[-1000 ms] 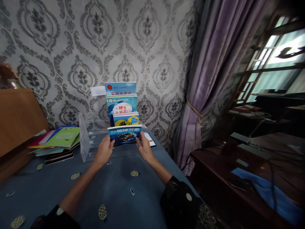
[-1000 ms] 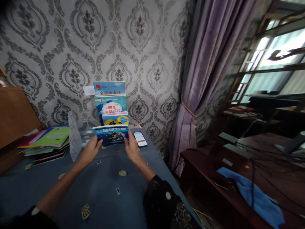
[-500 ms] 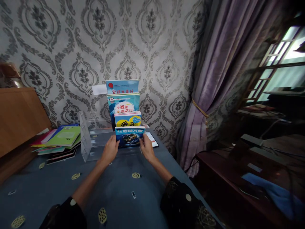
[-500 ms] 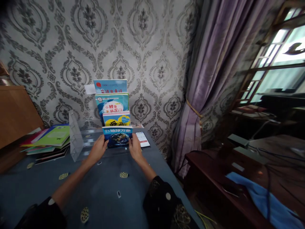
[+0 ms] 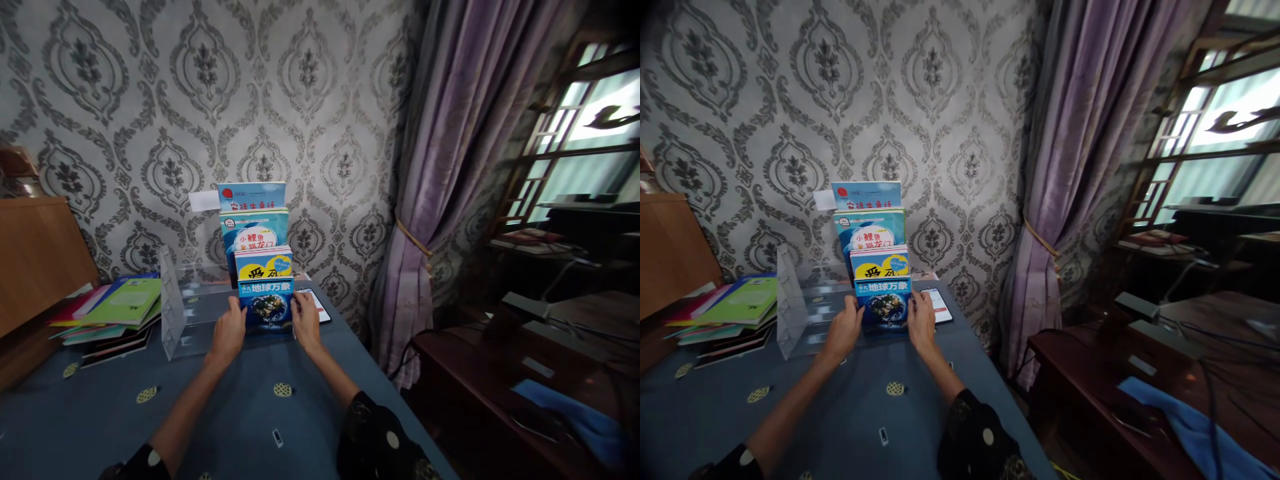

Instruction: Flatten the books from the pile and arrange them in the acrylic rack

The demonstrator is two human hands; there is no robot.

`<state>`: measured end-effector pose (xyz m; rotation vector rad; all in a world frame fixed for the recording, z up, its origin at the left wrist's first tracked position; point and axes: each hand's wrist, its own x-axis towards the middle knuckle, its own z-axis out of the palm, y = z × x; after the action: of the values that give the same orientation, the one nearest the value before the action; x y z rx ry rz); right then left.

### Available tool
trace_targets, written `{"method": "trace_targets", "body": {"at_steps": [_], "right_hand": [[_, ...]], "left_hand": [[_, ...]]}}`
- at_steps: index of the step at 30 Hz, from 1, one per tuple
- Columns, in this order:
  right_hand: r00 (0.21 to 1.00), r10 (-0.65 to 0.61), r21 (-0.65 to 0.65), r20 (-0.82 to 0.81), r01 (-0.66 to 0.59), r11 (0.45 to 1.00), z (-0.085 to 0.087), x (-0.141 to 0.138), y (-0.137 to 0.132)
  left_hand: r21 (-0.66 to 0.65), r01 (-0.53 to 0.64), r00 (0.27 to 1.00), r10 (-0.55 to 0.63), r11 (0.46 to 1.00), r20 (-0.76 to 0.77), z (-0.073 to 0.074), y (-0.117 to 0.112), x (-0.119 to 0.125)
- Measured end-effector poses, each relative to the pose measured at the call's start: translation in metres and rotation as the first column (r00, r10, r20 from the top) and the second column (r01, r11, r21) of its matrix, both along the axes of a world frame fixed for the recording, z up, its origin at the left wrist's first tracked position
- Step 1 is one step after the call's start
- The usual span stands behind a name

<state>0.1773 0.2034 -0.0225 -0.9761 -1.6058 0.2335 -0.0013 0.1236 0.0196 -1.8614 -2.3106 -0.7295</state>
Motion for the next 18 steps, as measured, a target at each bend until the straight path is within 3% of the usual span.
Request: {"method": "trace_targets", "body": {"at_steps": [18], "right_hand": [[0.999,0.016,-0.018,0.035,-0.015,1.000,0.0083,0.0006,-0.0067]], "left_hand": [[-0.021,0.052,0.999,-0.052,0.998,0.000,-0.0012,-0.0011,-0.0031]]}}
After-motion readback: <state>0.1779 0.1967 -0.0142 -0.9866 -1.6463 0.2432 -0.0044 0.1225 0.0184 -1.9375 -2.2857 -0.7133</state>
